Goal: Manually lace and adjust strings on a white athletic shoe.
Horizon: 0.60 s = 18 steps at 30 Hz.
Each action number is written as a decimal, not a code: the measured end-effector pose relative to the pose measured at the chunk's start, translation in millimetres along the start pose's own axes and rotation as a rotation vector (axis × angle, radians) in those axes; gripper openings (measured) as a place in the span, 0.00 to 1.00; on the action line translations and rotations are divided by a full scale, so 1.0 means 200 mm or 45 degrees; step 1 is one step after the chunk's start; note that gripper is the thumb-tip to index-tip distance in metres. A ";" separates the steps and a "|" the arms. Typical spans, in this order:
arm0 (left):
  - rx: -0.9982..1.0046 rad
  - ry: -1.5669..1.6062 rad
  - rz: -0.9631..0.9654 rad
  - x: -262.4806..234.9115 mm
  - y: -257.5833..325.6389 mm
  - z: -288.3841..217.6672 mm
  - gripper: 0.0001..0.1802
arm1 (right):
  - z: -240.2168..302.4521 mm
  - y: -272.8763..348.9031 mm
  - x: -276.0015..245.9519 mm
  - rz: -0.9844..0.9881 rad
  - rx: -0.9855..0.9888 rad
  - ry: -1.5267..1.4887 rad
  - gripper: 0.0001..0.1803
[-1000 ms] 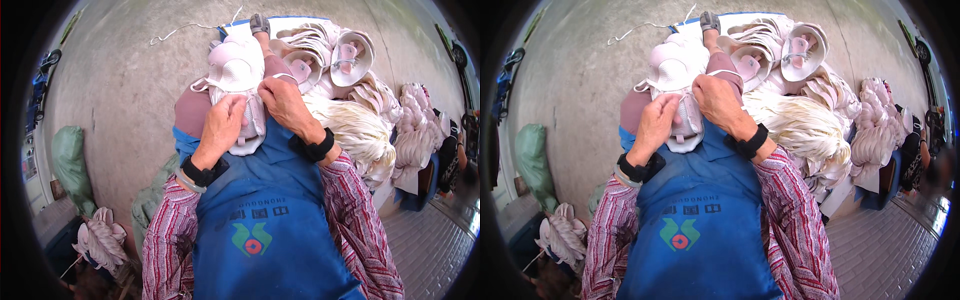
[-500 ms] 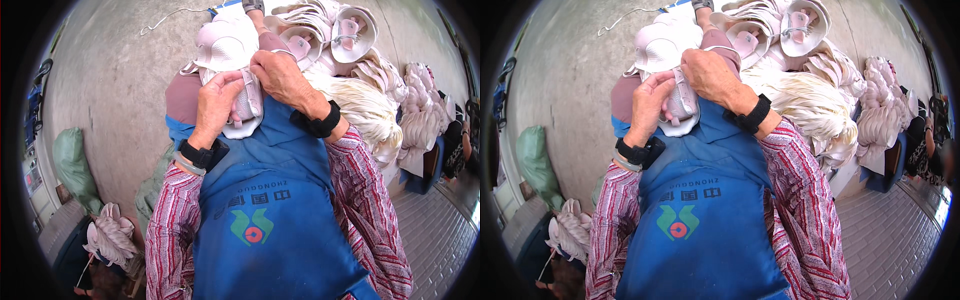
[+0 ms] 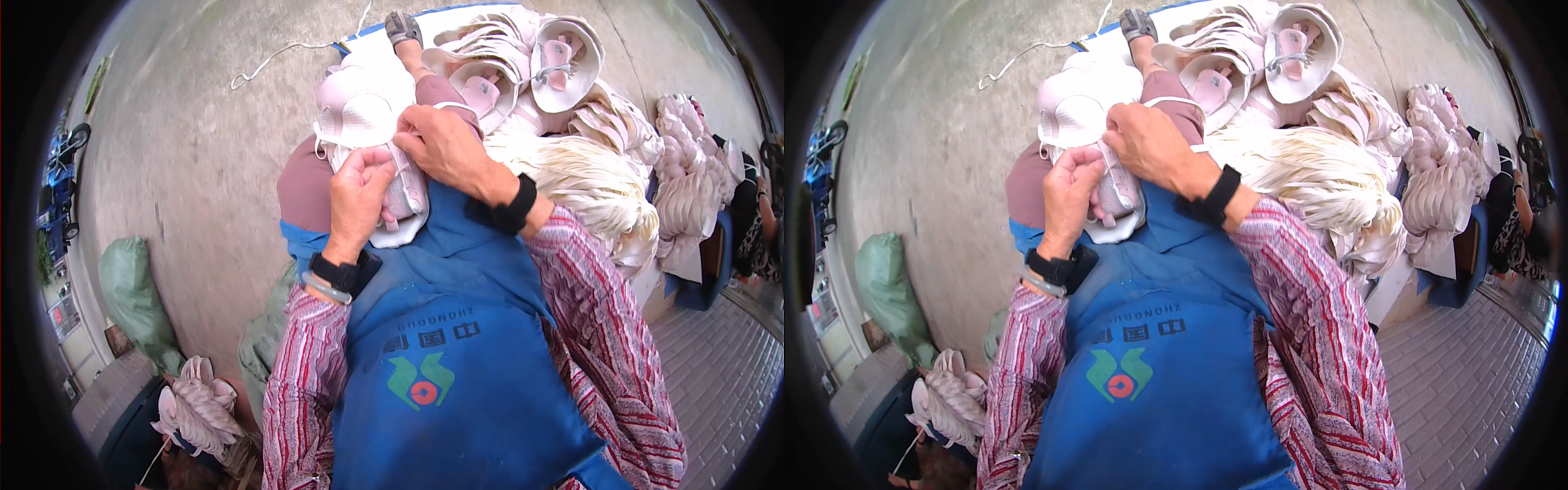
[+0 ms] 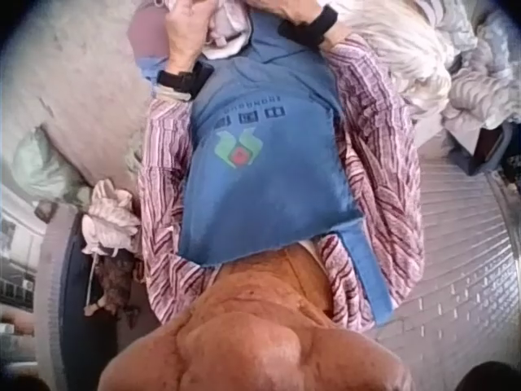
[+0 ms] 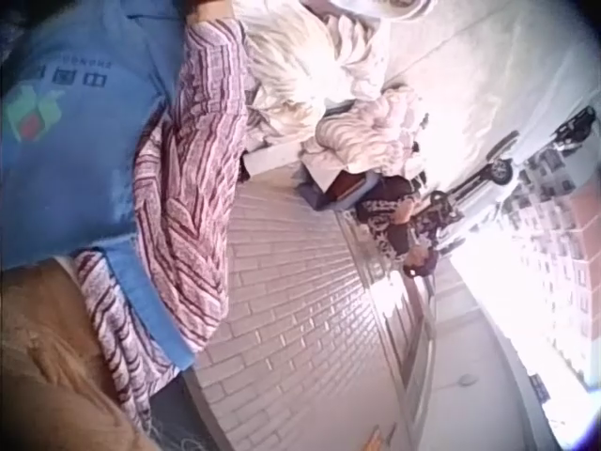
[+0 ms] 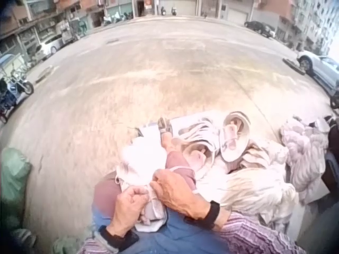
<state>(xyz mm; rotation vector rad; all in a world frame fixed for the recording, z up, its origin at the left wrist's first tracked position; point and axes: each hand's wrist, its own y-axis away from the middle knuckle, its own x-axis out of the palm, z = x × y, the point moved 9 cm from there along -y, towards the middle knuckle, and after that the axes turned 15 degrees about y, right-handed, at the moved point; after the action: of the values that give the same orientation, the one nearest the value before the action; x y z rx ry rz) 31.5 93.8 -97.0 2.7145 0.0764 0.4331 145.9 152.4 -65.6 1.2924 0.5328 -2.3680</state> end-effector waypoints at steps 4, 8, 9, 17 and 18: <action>0.124 -0.058 -0.101 -0.06 0.07 -0.06 0.06 | 0.08 0.12 -0.15 -0.184 0.122 0.128 0.16; 0.269 -0.196 -0.187 -0.12 0.07 -0.14 0.05 | 0.18 0.17 -0.18 -0.079 0.107 0.406 0.23; 0.274 -0.191 -0.179 -0.13 0.07 -0.17 0.05 | 0.19 0.17 -0.17 -0.084 0.108 0.416 0.23; 0.448 -0.625 -0.173 -0.01 0.00 -0.18 0.07 | 0.20 0.14 -0.02 -0.079 0.245 0.600 0.15; 0.482 -0.709 -0.148 0.01 -0.02 -0.19 0.07 | 0.19 0.13 -0.01 -0.098 0.247 0.637 0.13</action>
<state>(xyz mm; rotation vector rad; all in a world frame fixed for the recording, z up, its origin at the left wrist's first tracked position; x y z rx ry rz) 20.8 110.8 -64.7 3.0685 0.1749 -0.4181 133.2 112.3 -48.9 2.0057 0.5062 -2.1906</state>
